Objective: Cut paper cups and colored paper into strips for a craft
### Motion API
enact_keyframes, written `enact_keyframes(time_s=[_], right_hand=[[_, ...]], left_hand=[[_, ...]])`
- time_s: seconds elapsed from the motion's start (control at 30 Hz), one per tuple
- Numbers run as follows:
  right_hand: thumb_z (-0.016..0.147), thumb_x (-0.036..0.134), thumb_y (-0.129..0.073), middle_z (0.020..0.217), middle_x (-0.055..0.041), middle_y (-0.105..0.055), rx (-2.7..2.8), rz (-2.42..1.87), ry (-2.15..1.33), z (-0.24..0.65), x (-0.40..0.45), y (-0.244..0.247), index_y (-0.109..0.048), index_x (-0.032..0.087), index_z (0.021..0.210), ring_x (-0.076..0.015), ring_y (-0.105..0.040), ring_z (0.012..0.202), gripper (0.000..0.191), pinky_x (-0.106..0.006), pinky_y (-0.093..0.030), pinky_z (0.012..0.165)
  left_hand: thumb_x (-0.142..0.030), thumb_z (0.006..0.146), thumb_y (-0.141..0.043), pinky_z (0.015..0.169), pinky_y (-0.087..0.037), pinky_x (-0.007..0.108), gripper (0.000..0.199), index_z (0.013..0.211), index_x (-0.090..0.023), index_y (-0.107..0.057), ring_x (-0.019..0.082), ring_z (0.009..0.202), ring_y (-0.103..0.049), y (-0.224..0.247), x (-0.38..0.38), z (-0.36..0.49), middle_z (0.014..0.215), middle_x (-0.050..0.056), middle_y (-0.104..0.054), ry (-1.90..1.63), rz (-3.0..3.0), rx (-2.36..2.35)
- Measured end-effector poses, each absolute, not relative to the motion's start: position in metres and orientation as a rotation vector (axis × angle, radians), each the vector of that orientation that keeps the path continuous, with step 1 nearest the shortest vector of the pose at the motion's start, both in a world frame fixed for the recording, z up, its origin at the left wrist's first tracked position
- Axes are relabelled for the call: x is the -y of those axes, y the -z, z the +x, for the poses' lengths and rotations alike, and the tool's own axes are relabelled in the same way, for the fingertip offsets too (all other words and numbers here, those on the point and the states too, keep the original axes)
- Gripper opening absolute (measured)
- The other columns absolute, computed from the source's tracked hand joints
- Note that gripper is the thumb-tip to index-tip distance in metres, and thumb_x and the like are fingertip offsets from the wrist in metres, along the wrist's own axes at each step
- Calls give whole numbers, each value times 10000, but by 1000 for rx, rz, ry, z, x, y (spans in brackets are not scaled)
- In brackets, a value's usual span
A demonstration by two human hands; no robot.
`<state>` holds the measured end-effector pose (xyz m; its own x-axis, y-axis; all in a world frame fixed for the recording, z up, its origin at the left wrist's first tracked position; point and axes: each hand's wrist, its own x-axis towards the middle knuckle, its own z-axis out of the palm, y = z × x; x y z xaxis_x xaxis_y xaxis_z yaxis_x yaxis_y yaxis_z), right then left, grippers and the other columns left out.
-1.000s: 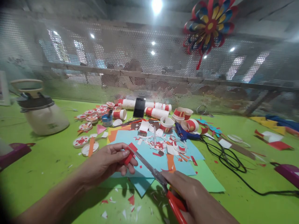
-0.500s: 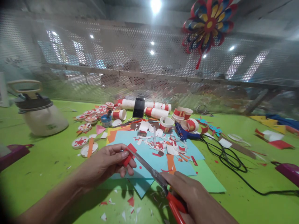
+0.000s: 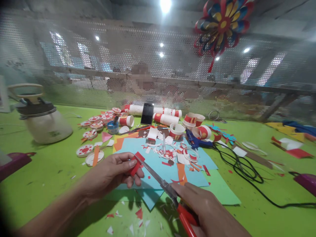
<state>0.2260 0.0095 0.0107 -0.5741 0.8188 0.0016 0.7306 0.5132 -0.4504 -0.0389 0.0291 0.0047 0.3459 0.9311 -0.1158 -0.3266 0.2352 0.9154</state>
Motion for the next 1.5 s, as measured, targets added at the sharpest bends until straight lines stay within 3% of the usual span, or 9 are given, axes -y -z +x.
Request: enact_keyframes(time_s=[0.33,0.5,0.63,0.77,0.9,1.1,1.23,1.37,1.5], right_hand=[[838,364,-586,1293,-65,-610,2516,-1274,-776,217,-12,-22,-538,308,1307,-320,-587,1117,475,-432,-475,933],[886,339,-538,1127,-18,-697,2408,-1163,-1088,202,-12,-46,-623,302,1201,-252,-641,978,328,-324,-490,876],[872,360,-554,943,19,-739,2257,-1201,-1267,193,-15,-49,-712,278,1000,-209,-663,838,219,-258,-509,758],[915,397,-445,740,7,-726,2082,-1358,-1386,196,-17,-35,-728,236,852,-191,-653,694,331,-264,-512,650],[954,367,-356,813,-20,-733,2061,-1365,-1472,204,-21,-27,-706,205,887,-202,-660,776,391,-285,-507,704],[872,370,-505,883,-30,-739,2395,-1366,-1099,218,-28,-30,-700,236,952,-238,-663,783,250,-308,-512,684],[837,373,-523,1076,-83,-712,2468,-1417,-799,232,-30,-25,-667,225,1130,-290,-652,939,359,-380,-507,811],[832,441,-499,1000,-82,-740,2471,-1620,-511,250,-38,-12,-654,229,1143,-301,-682,849,408,-375,-529,675],[844,417,-505,1134,-126,-698,2368,-1719,-313,267,-53,1,-591,163,1241,-320,-659,981,479,-380,-515,771]], left_hand=[[-221,839,-606,530,-477,192,144,767,-104,-562,134,615,-668,-4,-30,-39,762,111,-705,-975,917,-820],[-185,835,-599,513,-474,180,121,759,-94,-572,135,606,-671,-3,-33,-40,735,107,-703,-947,865,-844],[-171,830,-596,504,-474,172,115,752,-87,-587,133,599,-672,-1,-34,-40,728,113,-707,-925,857,-860],[-153,825,-585,486,-472,171,106,750,-80,-601,141,598,-675,-2,-35,-44,741,128,-711,-908,870,-901],[-112,834,-548,444,-444,155,112,739,-85,-601,133,576,-667,-11,-38,-55,723,124,-713,-1061,933,-1046],[-144,854,-528,411,-404,147,125,750,-99,-579,90,477,-591,-15,-42,-60,618,69,-683,-1375,920,-1139],[-160,861,-511,394,-382,152,140,738,-112,-558,92,460,-577,-11,-45,-57,596,63,-673,-1411,915,-1159],[-108,838,-492,439,-431,172,69,805,-125,-551,108,494,-614,-7,-47,-54,639,62,-688,-1401,967,-1208],[-112,804,-536,502,-477,209,57,845,-149,-521,151,585,-668,-2,-50,-53,684,74,-708,-1373,1026,-1277]])
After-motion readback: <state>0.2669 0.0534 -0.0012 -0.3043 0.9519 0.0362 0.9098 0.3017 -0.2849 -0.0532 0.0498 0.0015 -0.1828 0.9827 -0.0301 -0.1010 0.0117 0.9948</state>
